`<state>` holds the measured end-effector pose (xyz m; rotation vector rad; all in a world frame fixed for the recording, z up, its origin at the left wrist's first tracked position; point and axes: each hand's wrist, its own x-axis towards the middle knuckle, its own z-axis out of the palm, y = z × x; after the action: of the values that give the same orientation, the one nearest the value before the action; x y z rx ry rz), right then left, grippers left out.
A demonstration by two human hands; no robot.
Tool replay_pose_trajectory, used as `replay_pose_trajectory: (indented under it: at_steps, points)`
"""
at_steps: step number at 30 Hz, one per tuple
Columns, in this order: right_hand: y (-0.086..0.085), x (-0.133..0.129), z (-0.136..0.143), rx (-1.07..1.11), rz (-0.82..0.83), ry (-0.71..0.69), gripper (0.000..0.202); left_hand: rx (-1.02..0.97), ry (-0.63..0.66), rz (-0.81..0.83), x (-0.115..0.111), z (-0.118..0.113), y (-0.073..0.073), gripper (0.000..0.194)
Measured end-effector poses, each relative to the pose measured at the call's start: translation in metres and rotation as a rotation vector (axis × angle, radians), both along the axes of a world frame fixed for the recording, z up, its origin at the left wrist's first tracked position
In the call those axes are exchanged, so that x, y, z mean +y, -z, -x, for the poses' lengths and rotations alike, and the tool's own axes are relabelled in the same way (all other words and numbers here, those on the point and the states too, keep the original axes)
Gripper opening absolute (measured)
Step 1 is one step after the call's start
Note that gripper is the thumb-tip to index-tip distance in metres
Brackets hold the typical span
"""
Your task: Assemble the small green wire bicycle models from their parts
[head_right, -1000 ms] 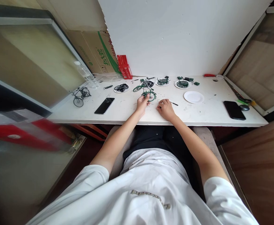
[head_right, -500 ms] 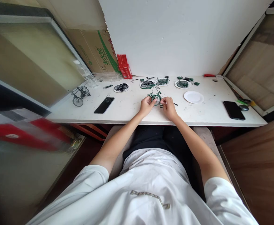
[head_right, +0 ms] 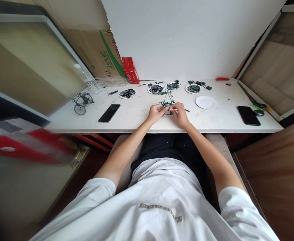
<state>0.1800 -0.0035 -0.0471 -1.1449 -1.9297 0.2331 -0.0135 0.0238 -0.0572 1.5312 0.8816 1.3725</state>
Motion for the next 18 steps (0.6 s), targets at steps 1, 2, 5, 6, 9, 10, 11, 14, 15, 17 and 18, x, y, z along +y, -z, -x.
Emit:
replay_pose_trajectory:
  at_steps: [1, 2, 5, 6, 9, 10, 11, 14, 15, 17, 18]
  points:
    - [-0.0005, -0.0007, 0.0001, -0.006, 0.006, 0.002, 0.048, -0.003, 0.000, 0.002, 0.0004, 0.0000, 0.0009, 0.063]
    - [-0.0010, -0.0014, 0.0001, -0.012, 0.009, 0.003, 0.049, -0.008, 0.003, 0.007, 0.0005, -0.0001, 0.0014, 0.065]
    - [-0.0021, -0.0030, 0.0004, -0.028, 0.002, 0.005, 0.051, -0.043, 0.020, 0.060, -0.0009, -0.0010, 0.0004, 0.062]
    - [-0.0024, -0.0034, 0.0006, -0.036, 0.001, 0.010, 0.051, -0.059, 0.021, 0.087, -0.0018, -0.0013, -0.0006, 0.060]
    - [-0.0028, -0.0043, 0.0013, -0.058, 0.004, 0.029, 0.050, -0.106, 0.013, 0.152, -0.0043, -0.0019, -0.0039, 0.056]
    - [-0.0028, -0.0044, 0.0014, -0.059, 0.004, 0.033, 0.049, -0.120, 0.009, 0.162, -0.0047, -0.0019, -0.0044, 0.056]
    - [-0.0026, -0.0043, 0.0014, -0.053, 0.003, 0.033, 0.048, -0.130, 0.007, 0.163, -0.0048, -0.0017, -0.0046, 0.058]
    - [-0.0009, -0.0029, 0.0008, 0.026, -0.012, 0.005, 0.047, -0.121, 0.018, 0.111, -0.0029, -0.0009, -0.0023, 0.068]
    - [0.0002, -0.0019, 0.0004, 0.061, -0.020, -0.012, 0.048, -0.105, 0.024, 0.082, -0.0017, -0.0006, -0.0009, 0.070]
    - [0.0029, 0.0005, -0.0006, 0.118, -0.037, -0.046, 0.048, -0.072, 0.028, 0.031, 0.0009, 0.0000, 0.0022, 0.073]
    - [0.0045, 0.0020, -0.0011, 0.134, -0.042, -0.059, 0.048, -0.062, 0.027, 0.015, 0.0021, 0.0001, 0.0035, 0.073]
